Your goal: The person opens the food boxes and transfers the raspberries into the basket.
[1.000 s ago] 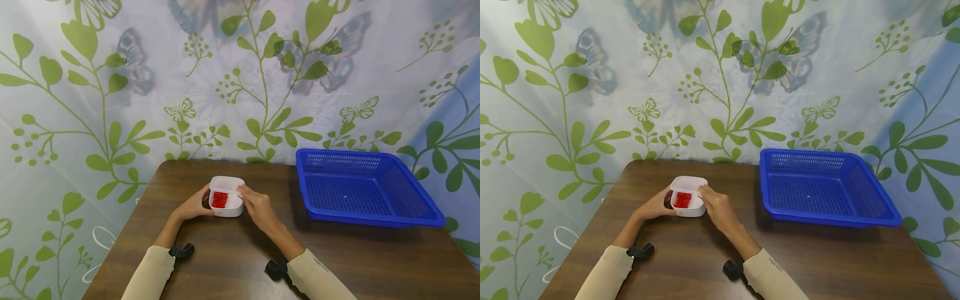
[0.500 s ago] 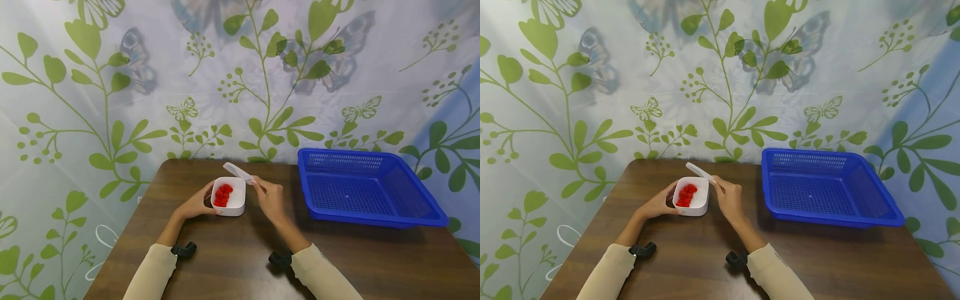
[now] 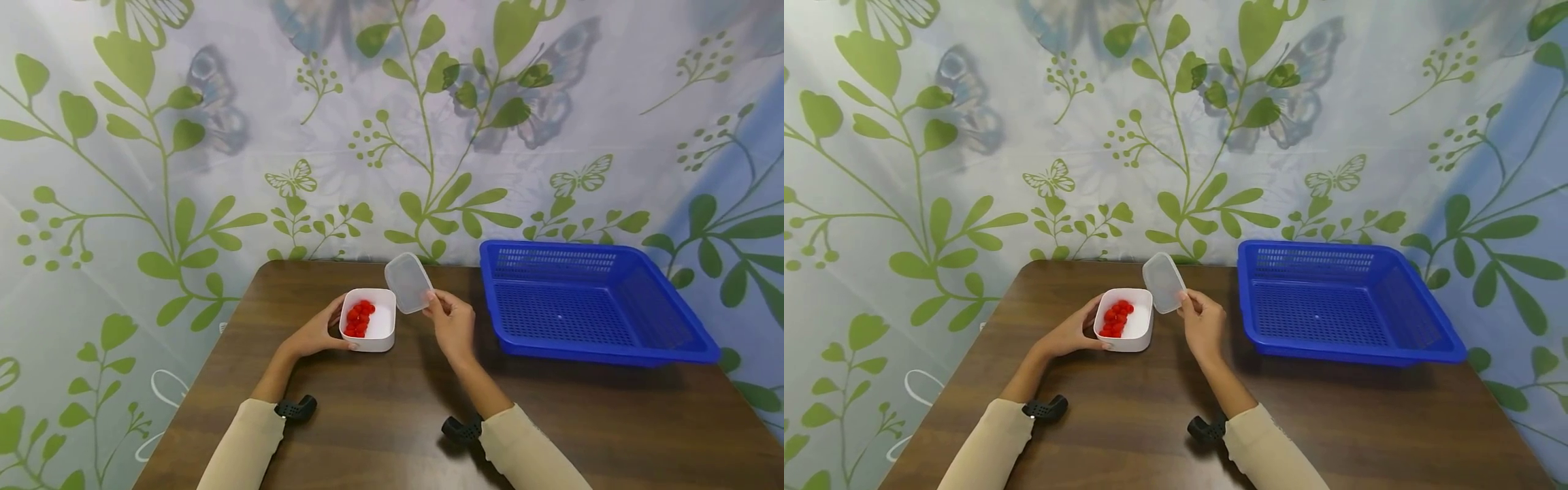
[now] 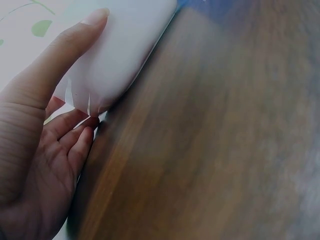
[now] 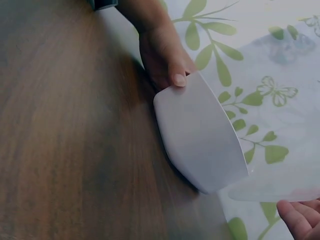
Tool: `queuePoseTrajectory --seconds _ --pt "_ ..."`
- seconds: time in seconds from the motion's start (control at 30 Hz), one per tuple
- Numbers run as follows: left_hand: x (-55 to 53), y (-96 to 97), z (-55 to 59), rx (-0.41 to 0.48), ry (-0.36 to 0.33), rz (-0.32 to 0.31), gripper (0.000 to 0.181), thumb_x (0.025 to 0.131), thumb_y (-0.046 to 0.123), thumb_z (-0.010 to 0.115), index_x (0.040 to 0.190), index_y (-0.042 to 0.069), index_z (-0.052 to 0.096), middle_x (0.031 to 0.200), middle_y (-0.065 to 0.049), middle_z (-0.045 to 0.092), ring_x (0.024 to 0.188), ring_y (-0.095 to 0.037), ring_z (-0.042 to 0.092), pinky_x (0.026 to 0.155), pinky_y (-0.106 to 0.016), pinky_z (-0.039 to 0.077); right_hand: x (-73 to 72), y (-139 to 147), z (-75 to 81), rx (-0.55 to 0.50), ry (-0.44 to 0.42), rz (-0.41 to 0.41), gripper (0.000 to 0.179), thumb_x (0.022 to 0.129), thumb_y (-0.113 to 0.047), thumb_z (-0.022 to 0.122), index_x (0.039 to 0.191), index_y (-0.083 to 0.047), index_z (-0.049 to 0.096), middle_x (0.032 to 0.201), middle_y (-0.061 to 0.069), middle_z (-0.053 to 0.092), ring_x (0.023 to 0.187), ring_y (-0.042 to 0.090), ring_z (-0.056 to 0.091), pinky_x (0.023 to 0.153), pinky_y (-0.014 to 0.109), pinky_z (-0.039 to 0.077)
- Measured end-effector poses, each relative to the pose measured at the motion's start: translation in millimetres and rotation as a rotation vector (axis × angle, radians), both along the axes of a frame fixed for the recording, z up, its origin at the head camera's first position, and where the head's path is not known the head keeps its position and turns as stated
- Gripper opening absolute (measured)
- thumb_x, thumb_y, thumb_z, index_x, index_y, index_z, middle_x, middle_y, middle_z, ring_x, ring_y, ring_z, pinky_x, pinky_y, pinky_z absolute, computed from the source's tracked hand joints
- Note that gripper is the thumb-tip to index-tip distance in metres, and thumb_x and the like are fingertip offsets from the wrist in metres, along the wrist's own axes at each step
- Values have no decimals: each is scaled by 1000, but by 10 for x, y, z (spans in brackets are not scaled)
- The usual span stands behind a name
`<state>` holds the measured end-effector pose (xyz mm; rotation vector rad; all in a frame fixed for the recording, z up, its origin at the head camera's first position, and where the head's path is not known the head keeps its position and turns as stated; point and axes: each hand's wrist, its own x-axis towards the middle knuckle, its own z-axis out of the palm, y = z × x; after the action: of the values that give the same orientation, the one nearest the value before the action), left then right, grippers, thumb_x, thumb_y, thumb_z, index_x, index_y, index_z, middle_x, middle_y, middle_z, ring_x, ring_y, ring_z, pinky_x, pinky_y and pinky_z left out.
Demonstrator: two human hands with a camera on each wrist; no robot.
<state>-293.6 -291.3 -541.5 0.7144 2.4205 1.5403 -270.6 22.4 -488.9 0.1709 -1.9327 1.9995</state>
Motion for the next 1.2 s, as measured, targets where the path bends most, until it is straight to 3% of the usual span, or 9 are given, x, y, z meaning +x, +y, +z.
queuePoseTrajectory --seconds 0.17,0.4,0.9,1.03,1.2 --pt "-9 -16 -17 5 -1 0 113 75 18 92 162 24 19 162 2 29 149 -20 31 118 -39 28 43 24 2 -121 -104 43 19 98 -2 65 108 13 70 102 31 71 88 43 72 75 41 60" --pt "-5 -11 -3 7 -2 1 113 75 18 92 161 25 20 161 4 30 148 -18 32 118 -38 29 134 74 -8 -234 -242 68 23 99 -5 64 113 14 66 106 31 70 92 38 73 75 38 61" --pt "-2 -10 13 15 2 -4 111 75 18 92 161 22 22 160 0 33 148 -22 33 118 -37 28 274 234 -196 -434 -436 106 30 101 -5 60 121 17 59 104 26 73 93 29 74 80 39 60" --pt "-4 -4 23 3 7 -2 111 75 21 92 161 21 21 160 -1 33 149 -22 32 118 -38 28 296 289 -233 -424 -474 102 32 102 -5 58 125 17 57 103 24 73 92 25 74 81 38 60" --pt "-8 -6 7 14 2 -3 111 75 19 92 161 21 21 160 -1 32 149 -22 32 119 -38 27 320 352 -262 -336 -500 108 34 100 -1 56 127 20 55 103 24 72 89 23 74 82 36 60"
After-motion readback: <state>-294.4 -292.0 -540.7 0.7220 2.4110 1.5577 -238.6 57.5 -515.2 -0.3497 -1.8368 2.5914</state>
